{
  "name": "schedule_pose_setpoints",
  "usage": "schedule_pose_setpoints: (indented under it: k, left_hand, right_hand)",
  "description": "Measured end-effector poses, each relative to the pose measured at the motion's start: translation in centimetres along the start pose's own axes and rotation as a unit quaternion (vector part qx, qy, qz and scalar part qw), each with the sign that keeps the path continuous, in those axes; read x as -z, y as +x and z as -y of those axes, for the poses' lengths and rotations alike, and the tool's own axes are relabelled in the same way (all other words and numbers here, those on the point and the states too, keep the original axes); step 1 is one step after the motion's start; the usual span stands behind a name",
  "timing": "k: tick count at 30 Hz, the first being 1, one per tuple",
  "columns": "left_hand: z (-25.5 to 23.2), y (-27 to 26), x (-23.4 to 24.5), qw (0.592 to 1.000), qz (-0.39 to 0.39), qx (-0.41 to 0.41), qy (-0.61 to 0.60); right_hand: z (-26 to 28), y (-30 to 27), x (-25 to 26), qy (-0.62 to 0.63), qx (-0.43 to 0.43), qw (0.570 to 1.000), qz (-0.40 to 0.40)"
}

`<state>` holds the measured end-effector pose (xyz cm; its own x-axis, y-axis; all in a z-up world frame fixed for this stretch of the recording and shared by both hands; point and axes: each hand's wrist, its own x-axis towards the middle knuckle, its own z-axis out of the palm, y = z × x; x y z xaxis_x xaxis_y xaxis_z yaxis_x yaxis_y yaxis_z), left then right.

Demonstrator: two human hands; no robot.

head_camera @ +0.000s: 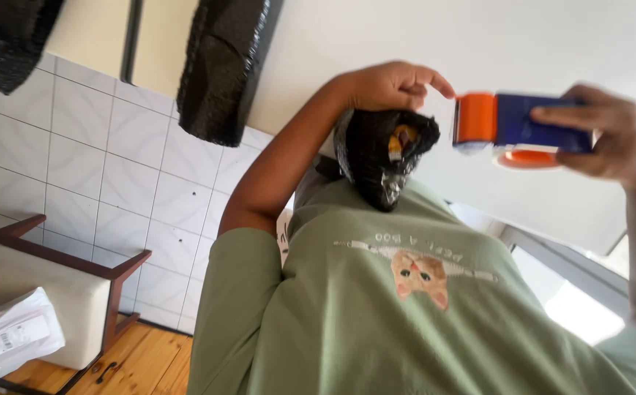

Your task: The person packages items by wrapping them in bubble wrap and securing the packages with clear tape using a tape dispenser.

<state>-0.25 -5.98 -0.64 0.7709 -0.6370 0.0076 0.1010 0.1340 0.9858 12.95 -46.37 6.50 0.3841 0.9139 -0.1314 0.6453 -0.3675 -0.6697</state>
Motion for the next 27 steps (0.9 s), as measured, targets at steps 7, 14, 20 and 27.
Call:
schedule_pose_setpoints:
  k: [7,14,20,27]
  left_hand:
    - [0.8,-1.0,-0.1,0.986,-0.043,-0.079,0.139]
    - [-6.3,-2.1,-3.3,0.950,-0.207,-0.183,0.143]
    - [-10.6,-1.8,-6.8,0.956,-0.257,-0.139,-0.021]
    - [-9.7,-1.0,-8.5,0.954,-0.261,-0.038,-0.140]
  right_hand:
    - [2.4,5.4,-5.8,0.523,0.150,0.838,-0.036]
    - [6.4,5.8,-7.0,0.353,0.189,0.874,-0.274]
    - [8.8,4.0,-5.0,-0.069,0.239,0.884,-0.397]
    - [8.9,2.2,-4.3,-0.157,0.290,0.859,-0.391]
